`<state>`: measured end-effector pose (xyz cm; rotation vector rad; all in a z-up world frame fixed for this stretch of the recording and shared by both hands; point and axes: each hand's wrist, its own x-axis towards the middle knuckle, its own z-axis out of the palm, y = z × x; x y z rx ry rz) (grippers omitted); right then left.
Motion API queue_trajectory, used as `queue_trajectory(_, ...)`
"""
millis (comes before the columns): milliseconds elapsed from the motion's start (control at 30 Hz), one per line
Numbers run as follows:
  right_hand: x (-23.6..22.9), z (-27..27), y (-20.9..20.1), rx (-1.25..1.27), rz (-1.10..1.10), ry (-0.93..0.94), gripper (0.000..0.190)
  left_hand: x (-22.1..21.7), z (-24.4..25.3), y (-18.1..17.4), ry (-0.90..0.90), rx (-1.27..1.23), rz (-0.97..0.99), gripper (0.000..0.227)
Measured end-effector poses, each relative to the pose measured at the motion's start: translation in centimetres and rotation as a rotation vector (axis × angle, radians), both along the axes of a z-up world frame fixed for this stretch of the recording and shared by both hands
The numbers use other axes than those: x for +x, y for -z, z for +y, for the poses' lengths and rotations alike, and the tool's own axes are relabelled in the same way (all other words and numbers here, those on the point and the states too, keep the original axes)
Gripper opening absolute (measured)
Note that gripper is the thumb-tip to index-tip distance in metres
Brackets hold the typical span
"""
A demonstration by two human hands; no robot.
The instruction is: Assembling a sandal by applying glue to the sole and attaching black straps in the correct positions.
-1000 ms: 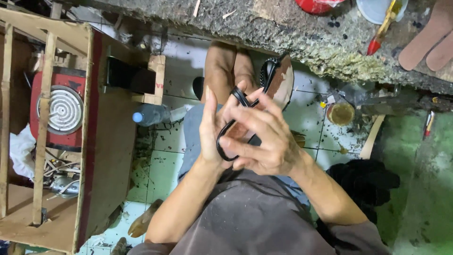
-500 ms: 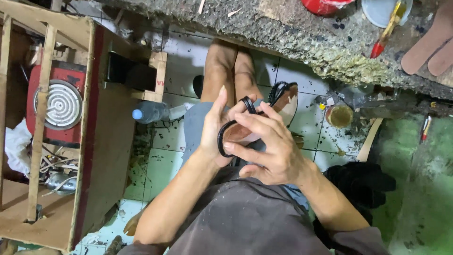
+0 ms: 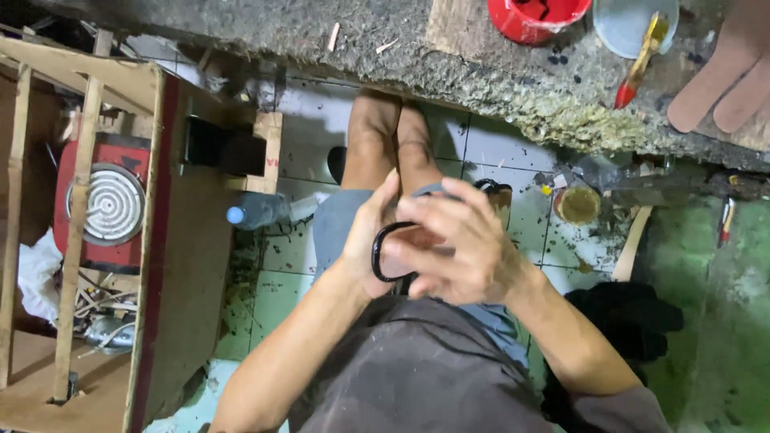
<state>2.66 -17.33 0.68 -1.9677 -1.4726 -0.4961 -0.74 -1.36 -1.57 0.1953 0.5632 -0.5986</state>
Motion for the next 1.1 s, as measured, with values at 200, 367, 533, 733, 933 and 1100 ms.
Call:
queue_trajectory(200,-0.2,-0.4,0.8,-0.023,-0.038,-0.044,0.052,0.1,0.0,0.2,0.056,-0.033,0.045,0.049)
queue_trajectory(367,-0.2,-0.5,-0.5,-0.093,0.003,0.047,0.054,0.4,-0.2,0.0,0.062,0.094,0.085,0.044)
queue_trajectory(533,0.1,-0.4,0.1,-0.080,-0.054,0.088,0.056,0.7,0.0,1.1,0.060,0.080,0.111,0.039)
queue_trajectory(733,0.0,-0.5,1.0,-0.071,-0.145,-0.010,0.050,1.0,0.7,0.4,0.190,-0.004,0.212,0.056)
queue_trajectory(933,-0.4,-0.7,-0.2,-0.183,-0.079,-0.062,0.052,1.5,2.0,0.6,0.218,-0.157,0.177,0.049)
queue_trajectory(1100,0.7,-6.9,1.6,-0.051,0.154,0.140,0.045,0.5,6.9,-2.4,0.086,-0.122,0.011,0.070)
